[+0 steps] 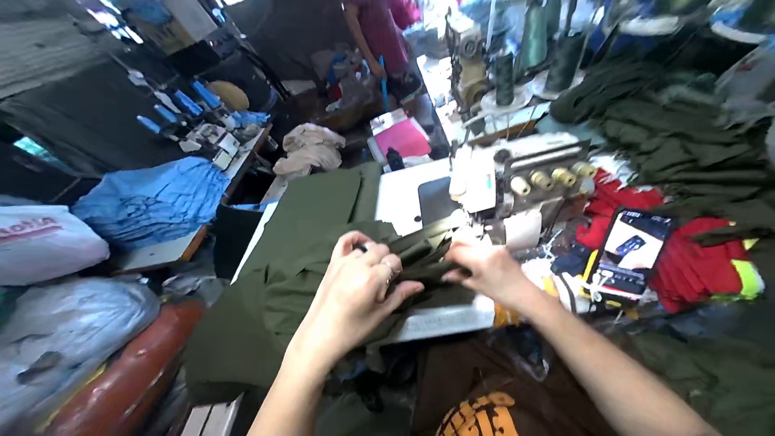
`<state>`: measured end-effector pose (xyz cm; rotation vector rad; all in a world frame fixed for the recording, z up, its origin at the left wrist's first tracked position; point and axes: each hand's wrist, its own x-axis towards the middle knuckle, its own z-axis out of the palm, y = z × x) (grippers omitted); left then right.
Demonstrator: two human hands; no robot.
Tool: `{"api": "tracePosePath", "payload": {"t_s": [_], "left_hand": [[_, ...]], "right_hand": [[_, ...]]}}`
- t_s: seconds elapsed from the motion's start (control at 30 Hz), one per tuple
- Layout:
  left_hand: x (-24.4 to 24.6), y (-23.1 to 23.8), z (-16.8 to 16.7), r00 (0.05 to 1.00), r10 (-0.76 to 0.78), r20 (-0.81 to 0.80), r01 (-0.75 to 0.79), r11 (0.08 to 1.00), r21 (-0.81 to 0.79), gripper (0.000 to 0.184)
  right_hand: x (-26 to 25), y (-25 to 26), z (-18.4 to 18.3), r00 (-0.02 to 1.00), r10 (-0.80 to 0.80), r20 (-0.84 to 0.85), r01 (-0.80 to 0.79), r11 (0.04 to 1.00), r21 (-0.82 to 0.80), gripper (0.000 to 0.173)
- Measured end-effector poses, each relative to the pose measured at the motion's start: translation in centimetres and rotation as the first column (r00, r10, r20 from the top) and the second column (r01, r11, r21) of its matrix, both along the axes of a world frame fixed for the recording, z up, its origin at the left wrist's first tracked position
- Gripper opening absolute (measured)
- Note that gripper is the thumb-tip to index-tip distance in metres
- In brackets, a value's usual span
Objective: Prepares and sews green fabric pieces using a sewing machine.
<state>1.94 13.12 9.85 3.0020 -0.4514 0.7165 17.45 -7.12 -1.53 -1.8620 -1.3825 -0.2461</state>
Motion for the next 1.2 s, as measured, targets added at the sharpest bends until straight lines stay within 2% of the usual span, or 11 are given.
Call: {"api": "tracePosePath", "payload": {"t_s": [0.1, 0.17, 0.33, 0.47, 0.53, 0.6, 0.67, 0.8, 0.9, 1.07, 1.2], "left_hand": [[0.5, -0.4, 0.0, 0.997, -0.021, 0.068, 0.017, 0.998, 0.068, 0.048], [0.6, -0.4, -0.1, 0.996, -0.045, 0.081, 0.038, 0.995, 0.088, 0.049], [-0.1, -0.2, 0.4, 0.985, -0.168, 0.029, 0.171, 0.977, -0.126, 0.045], [-0.3, -0.5, 0.5, 0.961, -0.275, -0.002, 0.261, 0.914, -0.312, 0.038], [-0.1, -0.9, 0.7, 0.942, -0.334, -0.021, 0.304, 0.881, -0.362, 0.036], [0.3, -1.6, 1.2, 0.92, -0.389, -0.051, 0.342, 0.86, -0.379, 0.034], [1.0, -2.2, 1.7, 0.894, -0.441, -0.072, 0.383, 0.839, -0.388, 0.032], [2.3, -1.5, 2.7, 0.895, -0.428, -0.127, 0.36, 0.86, -0.361, 0.031], [3.3, -0.9, 2.7, 0.902, -0.406, -0.149, 0.337, 0.876, -0.346, 0.028], [4.1, -2.4, 3.0, 0.852, -0.494, -0.174, 0.408, 0.834, -0.371, 0.027], [4.2, -3.7, 3.4, 0.811, -0.551, -0.196, 0.448, 0.801, -0.397, 0.026]], "right_hand": [[-1.5, 0.0, 2.4, 0.964, 0.248, -0.095, -0.233, 0.962, 0.14, 0.013], [-1.4, -0.5, 3.8, 0.945, 0.295, -0.144, -0.265, 0.945, 0.194, 0.013], [2.2, -1.2, 2.0, 0.992, 0.079, -0.099, -0.076, 0.996, 0.038, 0.013], [4.1, -2.0, 0.2, 0.984, -0.09, -0.155, 0.09, 0.996, -0.004, 0.013], [4.1, -2.1, 0.2, 0.973, -0.117, -0.197, 0.115, 0.993, -0.021, 0.017], [3.7, -2.2, 0.3, 0.968, -0.037, -0.247, 0.038, 0.999, 0.0, 0.018], [2.6, -2.3, 0.4, 0.955, 0.123, -0.268, -0.103, 0.991, 0.09, 0.016], [0.4, -3.2, 0.3, 0.856, 0.42, -0.3, -0.311, 0.884, 0.35, 0.016], [0.2, -4.0, -0.7, 0.817, 0.445, -0.368, -0.301, 0.872, 0.387, 0.018], [-0.7, -5.3, 0.0, 0.76, 0.424, -0.492, -0.267, 0.894, 0.359, 0.02], [-0.9, -5.7, -0.1, 0.806, 0.416, -0.421, -0.259, 0.888, 0.381, 0.019]]}}
